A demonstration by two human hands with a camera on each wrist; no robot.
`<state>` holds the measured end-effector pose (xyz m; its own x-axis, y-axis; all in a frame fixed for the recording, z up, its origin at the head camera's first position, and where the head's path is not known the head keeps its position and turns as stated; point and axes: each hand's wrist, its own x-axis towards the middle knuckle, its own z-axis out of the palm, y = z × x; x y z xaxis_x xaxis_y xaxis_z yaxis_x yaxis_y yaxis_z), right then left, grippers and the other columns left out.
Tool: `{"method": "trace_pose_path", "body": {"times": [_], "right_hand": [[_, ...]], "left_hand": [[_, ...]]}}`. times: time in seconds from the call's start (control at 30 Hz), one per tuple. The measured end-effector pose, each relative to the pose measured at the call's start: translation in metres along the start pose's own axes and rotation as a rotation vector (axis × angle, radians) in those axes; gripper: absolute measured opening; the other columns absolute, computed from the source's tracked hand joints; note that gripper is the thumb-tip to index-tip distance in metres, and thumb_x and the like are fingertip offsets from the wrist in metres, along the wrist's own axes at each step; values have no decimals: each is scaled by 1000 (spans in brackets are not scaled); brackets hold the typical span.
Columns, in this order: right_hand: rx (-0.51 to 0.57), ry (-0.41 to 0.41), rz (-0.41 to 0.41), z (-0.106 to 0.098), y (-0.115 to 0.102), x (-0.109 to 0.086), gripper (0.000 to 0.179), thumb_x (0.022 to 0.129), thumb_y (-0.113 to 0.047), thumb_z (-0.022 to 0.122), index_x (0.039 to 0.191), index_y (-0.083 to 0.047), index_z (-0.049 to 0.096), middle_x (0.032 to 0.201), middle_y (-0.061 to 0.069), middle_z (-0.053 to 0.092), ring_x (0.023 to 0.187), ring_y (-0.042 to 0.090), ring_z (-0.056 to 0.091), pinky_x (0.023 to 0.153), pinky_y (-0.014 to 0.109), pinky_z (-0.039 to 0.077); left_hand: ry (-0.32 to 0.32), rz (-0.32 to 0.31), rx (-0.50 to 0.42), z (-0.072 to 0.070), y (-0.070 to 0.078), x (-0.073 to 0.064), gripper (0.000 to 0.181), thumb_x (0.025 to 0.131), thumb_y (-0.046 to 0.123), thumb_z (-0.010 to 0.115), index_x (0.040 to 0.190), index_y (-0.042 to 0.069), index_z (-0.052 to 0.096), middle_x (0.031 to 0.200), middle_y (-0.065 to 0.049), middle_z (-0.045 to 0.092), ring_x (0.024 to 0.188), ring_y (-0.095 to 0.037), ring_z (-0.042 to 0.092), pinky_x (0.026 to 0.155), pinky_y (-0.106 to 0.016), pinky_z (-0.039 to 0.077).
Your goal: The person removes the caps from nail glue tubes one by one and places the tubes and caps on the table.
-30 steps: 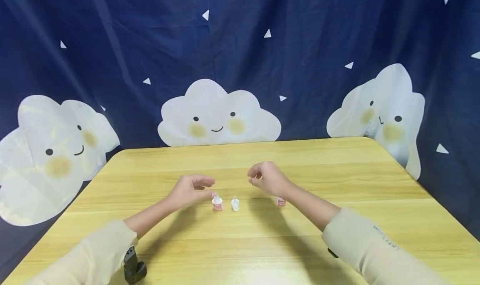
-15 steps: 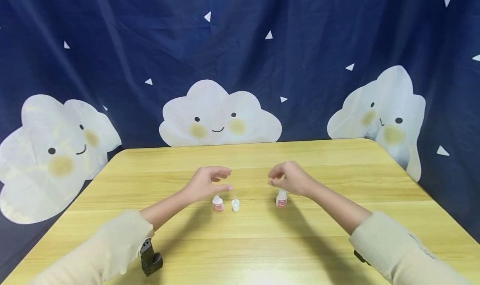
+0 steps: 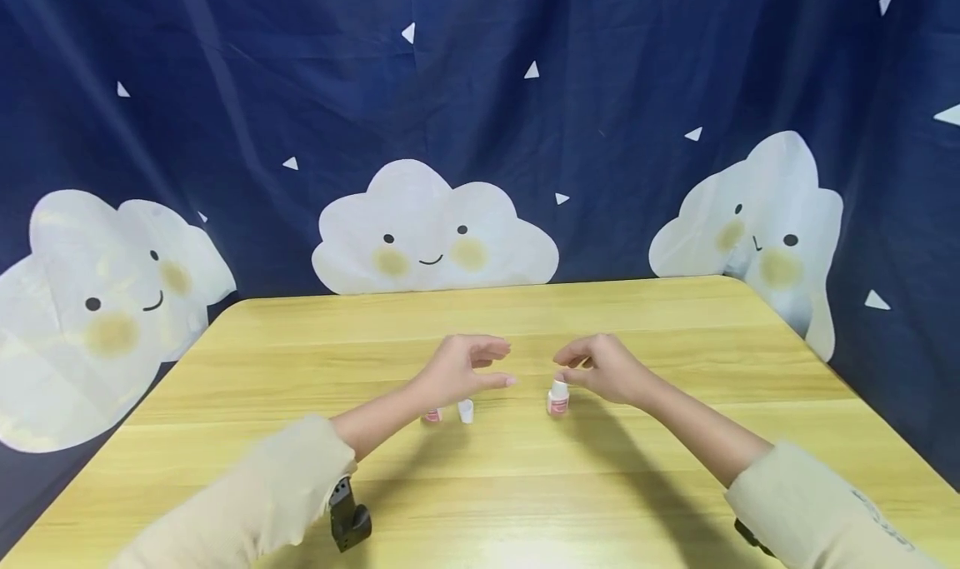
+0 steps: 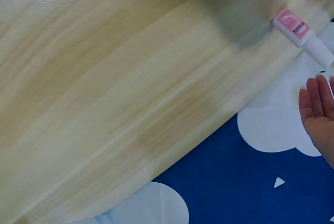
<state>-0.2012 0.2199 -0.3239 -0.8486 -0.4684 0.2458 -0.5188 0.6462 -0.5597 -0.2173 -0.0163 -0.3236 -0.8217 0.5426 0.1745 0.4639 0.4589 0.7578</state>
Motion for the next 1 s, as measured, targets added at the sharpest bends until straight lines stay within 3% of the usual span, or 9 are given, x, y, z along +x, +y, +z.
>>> {"method": "trace_pose_path", "body": {"times": [0.2, 0.37, 0.43, 0.6, 0.67, 1.0], "right_hand": [[2, 17, 9, 2, 6, -5, 18, 81, -11, 72, 92, 3, 70, 87, 10, 71, 75, 6, 63, 69, 24, 56], [-3, 58, 32, 6, 12, -10, 18, 79, -9, 72, 92, 3, 70, 89, 10, 72, 77, 5, 63, 71, 27, 56], [7, 65, 38, 8, 14, -10, 18, 78, -8, 72, 92, 3, 70, 88, 11, 72, 77, 5, 64, 70, 25, 56], [39, 65, 53, 12, 12, -8, 17, 80, -9, 72, 92, 2, 70, 86, 11, 72, 74, 6, 63, 67, 22, 54], [47, 64, 64, 13, 11, -7, 16, 80, -9, 72, 91, 3, 70, 85, 11, 72, 72, 6, 61, 64, 21, 53], [42, 61, 80, 15, 10, -7, 9, 79, -6, 71, 84, 1, 71, 79, 8, 72, 67, 1, 58, 59, 19, 51]], "left_hand": [[1, -3, 20, 25, 6, 3, 45, 78, 18, 76, 114, -4, 62, 116, -17, 65, 106, -25, 64, 89, -27, 53], [15, -27, 89, 45, 8, 3, 45, 77, 22, 76, 111, -5, 64, 112, -16, 66, 100, -23, 66, 84, -23, 54], [6, -32, 89, 51, 6, 2, 36, 78, 22, 75, 95, -9, 67, 90, -14, 71, 80, -17, 67, 70, -16, 53], [38, -75, 26, 65, 1, 0, 32, 79, 18, 74, 96, -9, 67, 92, -15, 71, 82, -20, 67, 72, -20, 55], [77, -84, 21, 71, -1, -1, 39, 79, 18, 74, 110, -4, 65, 113, -19, 65, 102, -29, 65, 85, -30, 55], [146, -83, -10, 93, -11, 4, 29, 78, 10, 75, 103, -2, 68, 103, -17, 69, 96, -25, 68, 82, -27, 56]]}}
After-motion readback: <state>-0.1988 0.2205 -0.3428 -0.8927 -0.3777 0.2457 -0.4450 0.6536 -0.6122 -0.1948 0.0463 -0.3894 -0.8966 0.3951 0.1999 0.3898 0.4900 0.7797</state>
